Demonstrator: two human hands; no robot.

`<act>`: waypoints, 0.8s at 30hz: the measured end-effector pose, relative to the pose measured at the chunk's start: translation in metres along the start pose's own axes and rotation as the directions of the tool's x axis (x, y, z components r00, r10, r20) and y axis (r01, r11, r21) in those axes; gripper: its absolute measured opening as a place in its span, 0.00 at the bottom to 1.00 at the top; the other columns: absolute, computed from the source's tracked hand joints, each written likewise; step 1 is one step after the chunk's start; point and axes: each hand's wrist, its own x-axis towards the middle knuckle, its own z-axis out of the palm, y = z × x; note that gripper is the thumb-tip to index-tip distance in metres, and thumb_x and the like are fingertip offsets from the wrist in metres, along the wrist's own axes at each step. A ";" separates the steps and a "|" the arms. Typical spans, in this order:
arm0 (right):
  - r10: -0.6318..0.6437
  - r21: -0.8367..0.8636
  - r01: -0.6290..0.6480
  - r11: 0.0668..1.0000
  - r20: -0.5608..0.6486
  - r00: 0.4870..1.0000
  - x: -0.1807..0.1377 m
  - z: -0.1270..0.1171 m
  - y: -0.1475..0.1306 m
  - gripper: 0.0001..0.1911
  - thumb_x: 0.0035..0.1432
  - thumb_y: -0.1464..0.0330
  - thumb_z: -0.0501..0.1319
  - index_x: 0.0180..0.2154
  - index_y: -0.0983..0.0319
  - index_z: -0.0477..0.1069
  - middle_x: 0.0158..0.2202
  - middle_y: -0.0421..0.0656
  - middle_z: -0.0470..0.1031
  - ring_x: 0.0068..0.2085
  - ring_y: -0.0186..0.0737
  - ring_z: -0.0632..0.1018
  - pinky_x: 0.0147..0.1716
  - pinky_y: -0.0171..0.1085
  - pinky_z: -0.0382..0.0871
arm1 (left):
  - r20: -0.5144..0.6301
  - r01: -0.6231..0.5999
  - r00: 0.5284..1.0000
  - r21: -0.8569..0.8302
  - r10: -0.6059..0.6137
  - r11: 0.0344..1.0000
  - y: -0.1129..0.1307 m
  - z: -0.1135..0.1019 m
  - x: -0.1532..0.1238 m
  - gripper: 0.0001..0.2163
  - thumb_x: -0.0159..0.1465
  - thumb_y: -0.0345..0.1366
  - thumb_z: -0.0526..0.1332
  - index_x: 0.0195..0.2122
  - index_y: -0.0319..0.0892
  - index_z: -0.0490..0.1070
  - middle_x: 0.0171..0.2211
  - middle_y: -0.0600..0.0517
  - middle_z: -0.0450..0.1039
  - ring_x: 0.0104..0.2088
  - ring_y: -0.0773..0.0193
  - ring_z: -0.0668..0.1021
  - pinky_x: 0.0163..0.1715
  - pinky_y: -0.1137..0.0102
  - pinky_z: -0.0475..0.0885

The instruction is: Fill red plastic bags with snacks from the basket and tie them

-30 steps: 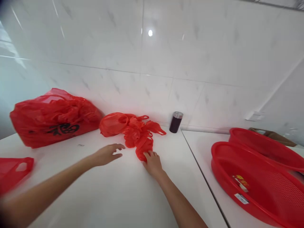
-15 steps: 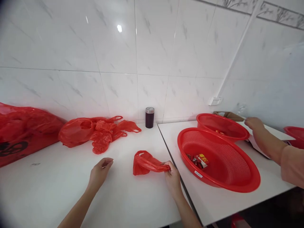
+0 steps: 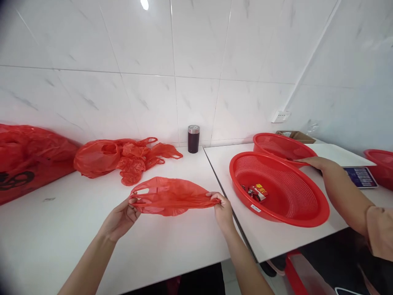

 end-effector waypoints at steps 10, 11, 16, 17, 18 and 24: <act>-0.164 -0.107 0.179 0.978 0.139 0.977 -0.027 0.056 -0.091 0.14 0.60 0.65 0.58 0.49 0.54 0.67 0.50 0.44 0.72 0.52 0.43 0.72 0.52 0.45 0.66 | 0.308 -0.121 0.950 0.195 0.056 0.973 0.013 0.043 -0.043 0.16 0.67 0.43 0.57 0.53 0.47 0.72 0.50 0.48 0.75 0.40 0.60 0.78 0.42 0.66 0.74; -0.165 -0.100 0.193 0.976 0.234 0.958 -0.031 0.066 -0.099 0.18 0.58 0.63 0.61 0.51 0.54 0.66 0.50 0.43 0.72 0.51 0.44 0.73 0.51 0.44 0.67 | 0.354 -0.132 0.934 0.250 0.036 0.959 0.013 0.049 -0.047 0.16 0.67 0.43 0.57 0.54 0.48 0.72 0.50 0.48 0.74 0.40 0.61 0.77 0.44 0.66 0.73; -0.058 -0.063 0.073 0.995 0.207 0.977 -0.025 0.056 -0.090 0.10 0.61 0.60 0.58 0.41 0.58 0.70 0.35 0.41 0.75 0.36 0.40 0.76 0.37 0.38 0.70 | 0.178 -0.100 0.980 0.090 0.083 0.991 0.023 0.037 -0.050 0.19 0.64 0.43 0.61 0.56 0.54 0.70 0.42 0.52 0.77 0.31 0.69 0.77 0.36 0.73 0.76; -0.012 -0.025 0.015 1.000 0.119 0.993 -0.018 0.043 -0.083 0.10 0.60 0.60 0.58 0.39 0.58 0.70 0.34 0.41 0.75 0.35 0.40 0.76 0.37 0.38 0.70 | 0.104 -0.098 0.990 0.025 0.095 0.995 0.027 0.030 -0.046 0.20 0.63 0.42 0.63 0.57 0.55 0.69 0.39 0.53 0.77 0.29 0.70 0.77 0.33 0.74 0.76; 0.041 0.027 -0.042 0.999 0.036 0.999 -0.009 0.030 -0.077 0.09 0.58 0.61 0.60 0.38 0.58 0.70 0.32 0.40 0.75 0.35 0.39 0.76 0.38 0.38 0.70 | 0.048 -0.089 0.995 -0.007 0.090 0.996 0.033 0.024 -0.041 0.20 0.62 0.40 0.64 0.57 0.55 0.69 0.37 0.54 0.77 0.28 0.70 0.77 0.31 0.76 0.77; 0.224 0.278 -0.220 0.935 0.019 0.975 0.061 -0.016 -0.090 0.11 0.47 0.63 0.65 0.32 0.59 0.68 0.27 0.38 0.73 0.33 0.39 0.77 0.34 0.38 0.72 | 0.031 -0.213 0.977 0.265 0.212 0.940 0.091 0.050 -0.008 0.18 0.61 0.31 0.63 0.54 0.42 0.72 0.43 0.50 0.78 0.38 0.64 0.79 0.37 0.71 0.77</act>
